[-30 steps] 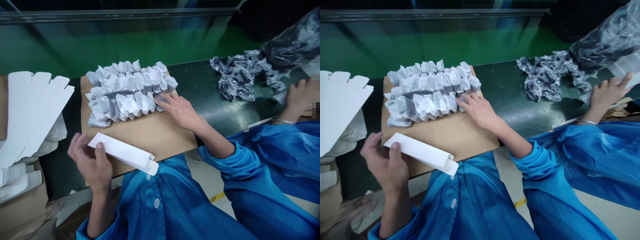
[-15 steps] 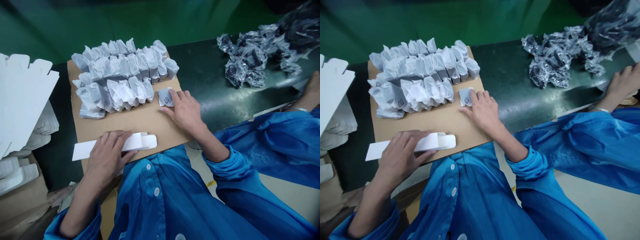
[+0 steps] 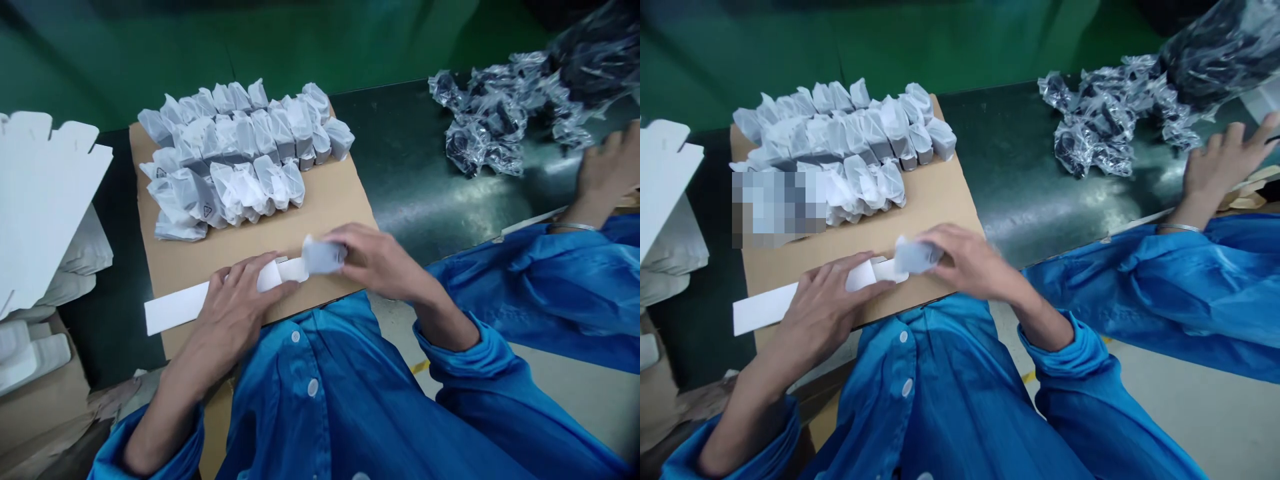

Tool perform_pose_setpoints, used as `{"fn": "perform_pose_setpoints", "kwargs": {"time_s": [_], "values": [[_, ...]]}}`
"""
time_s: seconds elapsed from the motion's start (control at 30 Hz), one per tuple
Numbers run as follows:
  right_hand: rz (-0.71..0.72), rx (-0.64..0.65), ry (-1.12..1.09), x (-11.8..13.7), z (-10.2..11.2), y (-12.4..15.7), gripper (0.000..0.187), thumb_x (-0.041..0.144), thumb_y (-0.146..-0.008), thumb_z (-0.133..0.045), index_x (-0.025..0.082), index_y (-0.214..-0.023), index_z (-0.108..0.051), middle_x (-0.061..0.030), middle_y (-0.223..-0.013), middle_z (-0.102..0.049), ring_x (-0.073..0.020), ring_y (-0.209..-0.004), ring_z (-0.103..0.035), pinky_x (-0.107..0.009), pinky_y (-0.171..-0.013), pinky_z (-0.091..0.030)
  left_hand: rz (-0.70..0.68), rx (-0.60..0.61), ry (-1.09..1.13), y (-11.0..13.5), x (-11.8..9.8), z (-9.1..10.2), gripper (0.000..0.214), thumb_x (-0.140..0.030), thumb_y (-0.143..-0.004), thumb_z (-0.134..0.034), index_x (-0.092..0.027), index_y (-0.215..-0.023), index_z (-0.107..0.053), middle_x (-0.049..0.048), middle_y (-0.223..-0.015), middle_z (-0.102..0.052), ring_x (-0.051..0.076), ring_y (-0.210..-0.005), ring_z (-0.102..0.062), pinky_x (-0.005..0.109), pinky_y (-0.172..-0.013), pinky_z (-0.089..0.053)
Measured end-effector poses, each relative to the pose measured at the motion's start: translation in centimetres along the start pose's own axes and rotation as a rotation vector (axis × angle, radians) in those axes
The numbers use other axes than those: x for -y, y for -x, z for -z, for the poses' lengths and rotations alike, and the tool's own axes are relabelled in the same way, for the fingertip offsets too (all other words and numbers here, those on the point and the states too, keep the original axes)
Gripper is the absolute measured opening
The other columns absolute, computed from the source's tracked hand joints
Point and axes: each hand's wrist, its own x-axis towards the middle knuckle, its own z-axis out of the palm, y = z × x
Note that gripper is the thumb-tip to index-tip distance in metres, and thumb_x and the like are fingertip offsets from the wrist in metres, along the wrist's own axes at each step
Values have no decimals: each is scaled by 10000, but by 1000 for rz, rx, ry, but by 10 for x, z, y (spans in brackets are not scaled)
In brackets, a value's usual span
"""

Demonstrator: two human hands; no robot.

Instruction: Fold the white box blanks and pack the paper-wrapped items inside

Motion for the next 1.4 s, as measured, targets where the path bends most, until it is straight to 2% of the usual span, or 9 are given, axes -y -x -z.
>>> {"fn": "perform_pose_setpoints", "kwargs": {"time_s": [0.27, 0.37, 0.47, 0.63, 0.8, 1.0, 1.13, 1.27, 1.4], "values": [[177, 78, 117, 34, -47, -1, 445, 69, -953, -428, 114, -1391, -489, -177, -1283, -634, -281, -1170, -586, -511, -1017, -508, -80, -72, 60, 7, -1, 0, 406, -65, -894, -478, -337, -1071, -720, 81, -1453, -510, 307, -1244, -528, 453, -897, -425], [100, -108, -69, 46, -64, 0, 502, 91, -960, -449, 143, -1457, -405, -164, -1386, -576, -248, -1270, -555, -464, -1066, -503, -44, -156, 69, 9, 0, -4, 380, -106, -913, -484, -345, -1095, -716, 82, -1454, -525, 310, -1246, -540, 455, -891, -438], [-65, -250, -345, 51, -76, 7, 514, 120, -949, -515, 227, -1444, -426, -99, -1322, -617, -174, -1136, -643, -362, -981, -573, -24, -210, 56, 13, 0, -10, 399, -84, -908, -490, -356, -1100, -710, 79, -1448, -538, 300, -1259, -545, 456, -906, -433], [-93, -247, -429, 44, -75, 5, 446, 88, -891, -549, 243, -1308, -581, -62, -1197, -675, -164, -1019, -675, -365, -923, -593, -63, -277, -13, 18, -2, -17, 347, -97, -912, -542, -339, -1102, -702, 92, -1408, -568, 286, -1272, -550, 433, -937, -406], [-214, -281, -572, 50, -69, -8, 377, 82, -814, -606, 202, -1164, -680, -39, -1023, -700, -139, -906, -679, -282, -814, -607, -71, -522, -153, 20, -12, -30, 373, -56, -854, -637, -330, -1100, -695, 74, -1300, -644, 245, -1250, -575, 413, -993, -382], [-253, -131, -915, 63, -77, -6, 504, 118, -851, -551, 233, -1341, -574, -53, -1153, -726, -160, -1019, -715, -340, -911, -593, -88, -598, -102, 23, -15, -39, 309, -112, -872, -637, -341, -1067, -706, 39, -1221, -695, 210, -1230, -600, 383, -1030, -363], [-271, -113, -904, 70, -80, -10, 550, 175, -871, -591, 231, -1413, -514, -46, -1141, -741, -174, -1066, -702, -348, -943, -573, -33, -681, -95, 17, -20, -41, 301, -48, -841, -648, -298, -996, -712, 57, -1235, -689, 202, -1243, -598, 366, -1040, -371], [-357, -195, -776, 70, -68, -28, 478, 281, -845, -679, 214, -1314, -617, -43, -1023, -766, -198, -960, -726, -340, -863, -595, -47, -615, -42, 4, -30, -25, 207, -96, -892, -594, -223, -1016, -701, 112, -1275, -677, 231, -1280, -583, 382, -1056, -411], [-302, -363, -436, 15, -3, -31, 456, 344, -783, -772, 311, -1234, -712, -52, -873, -755, -198, -763, -715, -337, -668, -561, 65, -732, -126, 13, 0, 15, 393, -162, -861, -668, -300, -1227, -641, 81, -1379, -619, 234, -1326, -549, 429, -1100, -417]]}}
